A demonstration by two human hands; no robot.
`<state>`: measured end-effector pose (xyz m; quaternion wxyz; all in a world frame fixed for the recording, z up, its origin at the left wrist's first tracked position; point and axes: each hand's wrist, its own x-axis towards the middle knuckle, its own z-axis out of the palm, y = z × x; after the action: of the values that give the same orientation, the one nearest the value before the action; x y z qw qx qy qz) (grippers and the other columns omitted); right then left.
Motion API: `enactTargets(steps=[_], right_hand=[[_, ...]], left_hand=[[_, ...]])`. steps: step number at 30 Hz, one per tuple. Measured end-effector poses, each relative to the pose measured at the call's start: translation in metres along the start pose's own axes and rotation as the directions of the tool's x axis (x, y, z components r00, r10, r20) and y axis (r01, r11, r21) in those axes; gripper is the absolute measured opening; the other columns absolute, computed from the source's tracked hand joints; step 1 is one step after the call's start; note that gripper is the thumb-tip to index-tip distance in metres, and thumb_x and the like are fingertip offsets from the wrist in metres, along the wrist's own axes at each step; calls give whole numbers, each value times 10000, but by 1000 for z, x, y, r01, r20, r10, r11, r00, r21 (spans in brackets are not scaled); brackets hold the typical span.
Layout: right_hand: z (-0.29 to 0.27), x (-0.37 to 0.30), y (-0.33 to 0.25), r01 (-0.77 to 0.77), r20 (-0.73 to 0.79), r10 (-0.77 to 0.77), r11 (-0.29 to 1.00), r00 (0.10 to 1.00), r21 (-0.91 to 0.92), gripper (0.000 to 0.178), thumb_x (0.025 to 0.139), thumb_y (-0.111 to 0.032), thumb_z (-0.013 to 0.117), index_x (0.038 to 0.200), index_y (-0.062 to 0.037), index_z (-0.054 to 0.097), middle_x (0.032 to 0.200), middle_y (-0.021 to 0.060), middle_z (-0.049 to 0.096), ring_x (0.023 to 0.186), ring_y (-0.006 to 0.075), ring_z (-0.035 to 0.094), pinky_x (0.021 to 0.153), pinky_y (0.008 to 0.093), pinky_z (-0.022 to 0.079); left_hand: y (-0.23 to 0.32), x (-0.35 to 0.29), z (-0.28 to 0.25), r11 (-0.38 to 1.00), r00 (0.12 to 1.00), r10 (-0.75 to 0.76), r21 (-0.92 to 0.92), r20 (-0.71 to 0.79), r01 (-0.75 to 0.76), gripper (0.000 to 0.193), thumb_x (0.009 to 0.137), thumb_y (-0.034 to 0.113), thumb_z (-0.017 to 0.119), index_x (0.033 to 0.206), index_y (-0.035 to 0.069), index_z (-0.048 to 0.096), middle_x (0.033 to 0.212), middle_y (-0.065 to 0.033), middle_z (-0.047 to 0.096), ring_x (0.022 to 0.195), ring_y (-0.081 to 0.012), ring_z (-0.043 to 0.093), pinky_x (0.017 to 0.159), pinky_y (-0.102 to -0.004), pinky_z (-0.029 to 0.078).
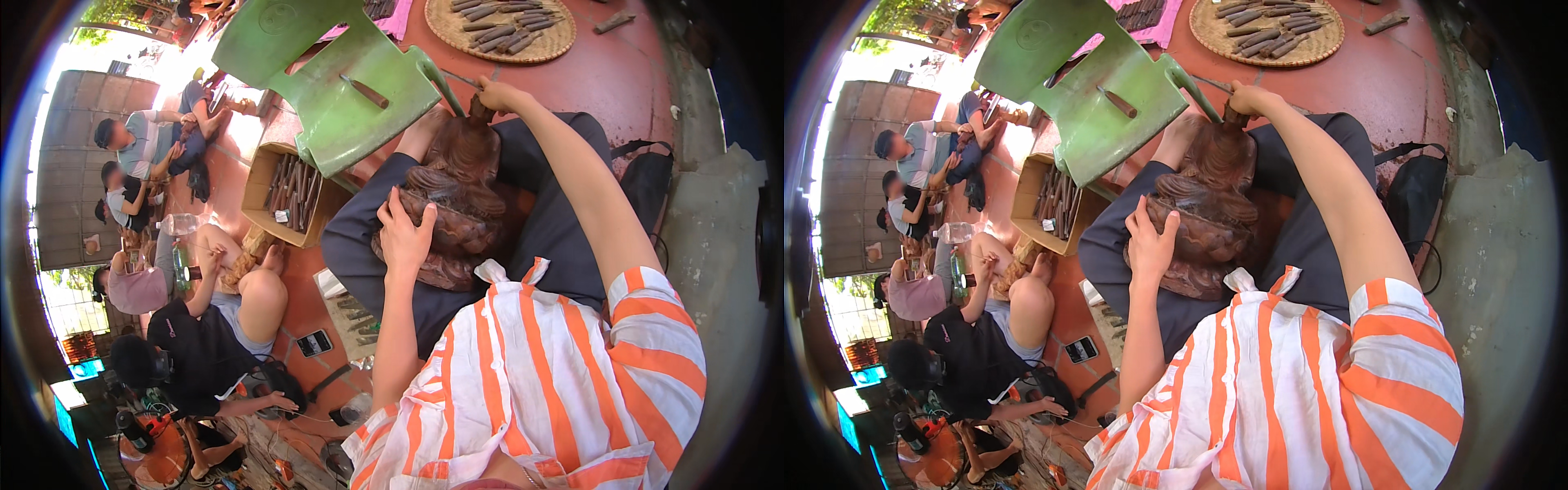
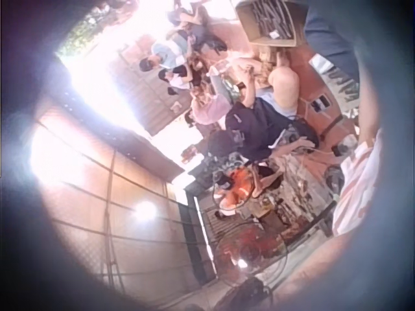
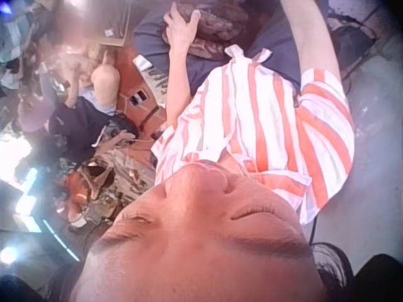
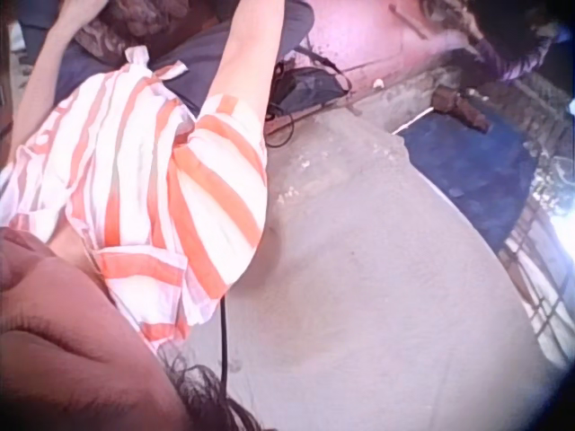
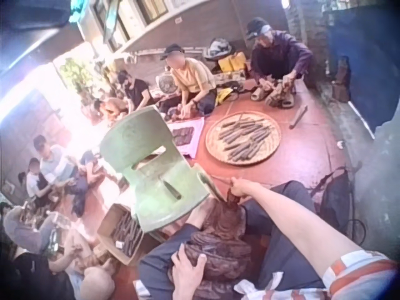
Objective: The person carves a wooden sculpture of a seated figure using a small chisel and mallet. They hold the sculpture on their lap and repeatedly chip away at the surface, occasionally rotating the piece to access different areas.
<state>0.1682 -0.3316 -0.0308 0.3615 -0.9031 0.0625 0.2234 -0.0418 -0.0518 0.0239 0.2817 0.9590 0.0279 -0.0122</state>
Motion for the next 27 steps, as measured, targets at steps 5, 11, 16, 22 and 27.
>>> enactTargets(steps=[5,11,16,22,27], right_hand=[[-6,-11,14,-25,-16,27,996,1000,84,418,931,-324,460,1261,-76,397,1003,202,620,640,283,634,574,377,509],[-9,-25,-1,-18,-13,21,988,1000,155,433,934,-312,463,1263,-40,388,969,193,643,643,273,659,530,362,523],[-7,-28,3,-4,-7,5,991,1000,132,440,927,-292,460,1282,-41,392,1004,210,643,708,308,663,594,386,528],[-4,-13,27,64,-168,-74,996,983,-65,366,945,-296,432,1231,-69,438,1001,252,633,857,398,627,728,466,484],[-24,-41,41,-11,-187,-13,992,982,-124,335,941,-297,448,1152,-38,460,1059,267,613,1012,450,560,832,506,427]], left_hand=[[-7,2,-28,999,994,31,40,109,-35,578,914,404,548,1310,-13,492,1298,-231,518,1187,-354,511,971,-401,409],[-19,-38,-47,947,946,-315,86,70,309,749,872,453,607,1410,-4,356,1258,-247,521,1135,-318,541,950,-362,419],[-10,-58,-18,932,939,-308,-151,153,330,999,844,437,646,1483,6,11,1352,-391,368,1274,-446,412,1034,-399,341],[-36,-53,-6,927,965,-262,-274,14,255,878,860,334,652,1490,25,123,1382,-312,406,1293,-394,416,1054,-375,322],[-46,-44,-1,901,976,-208,-378,61,215,831,858,276,656,1485,31,169,1367,-288,443,1280,-351,445,1045,-356,332]])
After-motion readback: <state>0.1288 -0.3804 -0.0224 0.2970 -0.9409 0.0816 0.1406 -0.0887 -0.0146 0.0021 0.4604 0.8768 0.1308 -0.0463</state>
